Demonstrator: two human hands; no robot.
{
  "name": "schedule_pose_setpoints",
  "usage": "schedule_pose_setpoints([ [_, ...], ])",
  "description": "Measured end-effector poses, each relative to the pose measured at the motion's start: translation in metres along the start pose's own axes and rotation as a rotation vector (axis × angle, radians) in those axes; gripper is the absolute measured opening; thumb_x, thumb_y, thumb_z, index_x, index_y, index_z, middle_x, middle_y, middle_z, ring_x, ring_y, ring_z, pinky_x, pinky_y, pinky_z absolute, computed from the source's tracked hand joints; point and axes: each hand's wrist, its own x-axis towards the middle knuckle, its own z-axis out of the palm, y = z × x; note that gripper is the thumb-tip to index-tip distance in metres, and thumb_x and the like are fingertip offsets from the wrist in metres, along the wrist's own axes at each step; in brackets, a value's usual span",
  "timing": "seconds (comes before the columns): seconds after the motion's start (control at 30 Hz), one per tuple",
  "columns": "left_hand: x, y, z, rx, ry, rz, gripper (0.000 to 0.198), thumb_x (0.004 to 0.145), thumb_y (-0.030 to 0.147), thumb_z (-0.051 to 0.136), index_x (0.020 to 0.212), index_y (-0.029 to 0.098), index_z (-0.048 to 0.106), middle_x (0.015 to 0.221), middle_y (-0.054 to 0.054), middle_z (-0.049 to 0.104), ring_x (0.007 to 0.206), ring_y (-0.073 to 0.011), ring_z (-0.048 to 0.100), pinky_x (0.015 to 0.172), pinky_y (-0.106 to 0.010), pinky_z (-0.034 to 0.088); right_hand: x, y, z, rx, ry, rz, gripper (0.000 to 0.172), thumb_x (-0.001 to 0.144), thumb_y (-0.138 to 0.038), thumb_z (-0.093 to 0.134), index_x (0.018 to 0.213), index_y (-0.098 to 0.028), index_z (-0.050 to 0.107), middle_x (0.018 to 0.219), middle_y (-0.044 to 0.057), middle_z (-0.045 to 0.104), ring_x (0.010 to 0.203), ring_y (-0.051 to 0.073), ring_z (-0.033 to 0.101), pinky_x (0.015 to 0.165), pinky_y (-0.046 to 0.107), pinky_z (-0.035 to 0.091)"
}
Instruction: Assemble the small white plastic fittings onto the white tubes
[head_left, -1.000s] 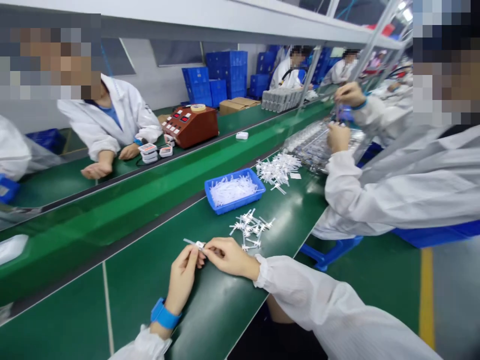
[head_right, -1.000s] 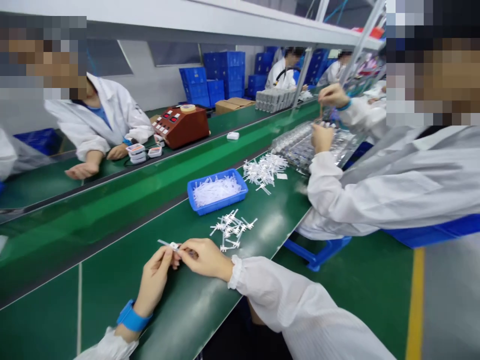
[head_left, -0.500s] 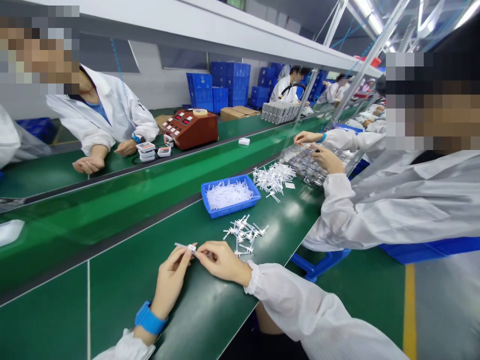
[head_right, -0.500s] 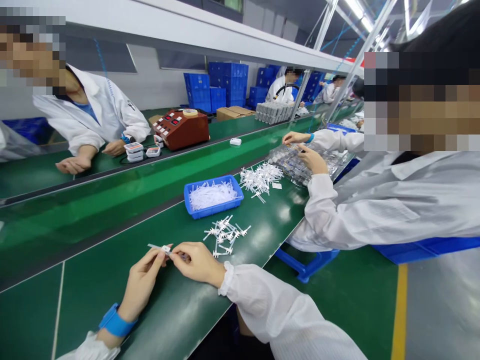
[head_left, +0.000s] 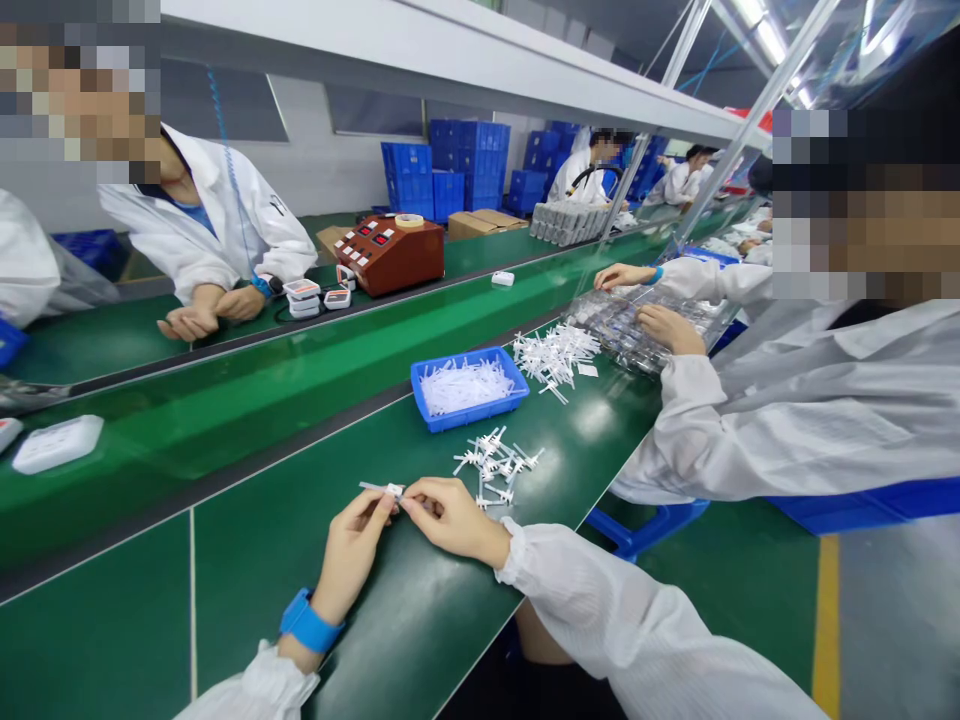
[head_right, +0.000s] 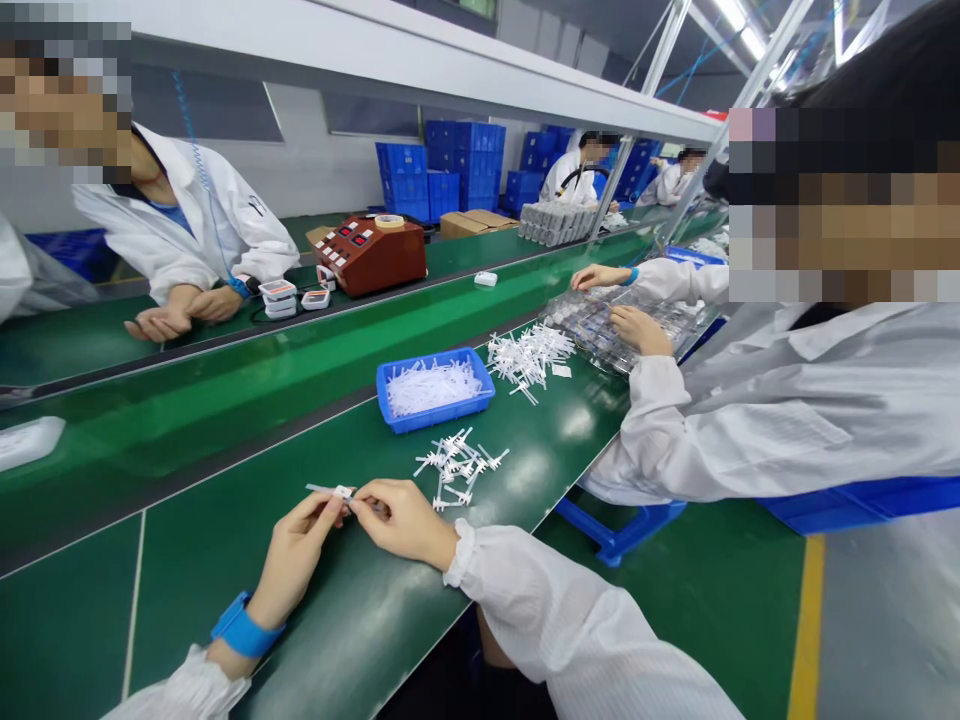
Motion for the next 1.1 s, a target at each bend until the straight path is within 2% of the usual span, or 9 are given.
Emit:
schedule_pose_setpoints([
  [0.57, 0.0026, -0.0001, -0.0035, -0.021, -0.085, -0.028, 0.025, 0.079, 0.040, 0.065, 0.072, 0.016, 0.066, 0.061, 0.000, 0.059, 0.060, -0.0128, 0.054, 0.059, -0.022, 0.044, -0.0027, 0.0001, -0.0002, -0.005, -0.026, -0.029, 0.018, 0.092, -0.021, 0.047, 0.085, -0.017, 0.063, 0.076, 0.001, 0.060, 0.062, 0.010, 0.050, 0.059, 0.020, 0.039],
  [0.77, -0.0012, -0.0010, -0.0025, -0.092, -0.070, -0.034, 0.027, 0.079, 0.041, 0.065, 0.083, 0.014, 0.070, 0.066, -0.002, 0.063, 0.060, -0.0132, 0.056, 0.061, -0.024, 0.048, -0.0043, -0.0024, 0.0011, -0.018, 0.014, -0.095, 0.018, 0.093, -0.020, 0.047, 0.085, -0.017, 0.063, 0.075, 0.002, 0.059, 0.064, 0.011, 0.051, 0.059, 0.022, 0.040],
  [0.83, -0.0025, -0.0014, -0.0019, -0.119, -0.063, 0.021, 0.026, 0.081, 0.039, 0.064, 0.088, 0.015, 0.071, 0.077, -0.004, 0.065, 0.062, -0.0128, 0.056, 0.062, -0.025, 0.049, -0.0050, -0.0022, 0.0008, -0.021, 0.041, -0.128, 0.018, 0.094, -0.021, 0.048, 0.088, -0.017, 0.064, 0.075, 0.002, 0.059, 0.065, 0.012, 0.053, 0.060, 0.023, 0.041],
  [0.93, -0.0034, -0.0018, -0.0022, -0.112, -0.074, 0.150, 0.021, 0.086, 0.033, 0.060, 0.086, 0.016, 0.072, 0.085, -0.006, 0.065, 0.069, -0.0140, 0.058, 0.065, -0.026, 0.049, -0.0060, -0.0007, -0.0011, -0.037, 0.062, -0.180, 0.018, 0.095, -0.023, 0.047, 0.095, -0.019, 0.065, 0.078, 0.004, 0.060, 0.070, 0.014, 0.056, 0.064, 0.025, 0.045],
  [1.1, -0.0042, -0.0039, -0.0050, -0.063, -0.082, 0.291, 0.017, 0.089, 0.022, 0.057, 0.097, 0.022, 0.072, 0.095, -0.006, 0.064, 0.092, -0.0175, 0.058, 0.083, -0.030, 0.047, -0.0066, 0.0028, -0.0047, -0.106, 0.092, -0.275, 0.019, 0.095, -0.021, 0.047, 0.106, -0.020, 0.063, 0.087, 0.006, 0.062, 0.078, 0.015, 0.060, 0.070, 0.025, 0.048],
])
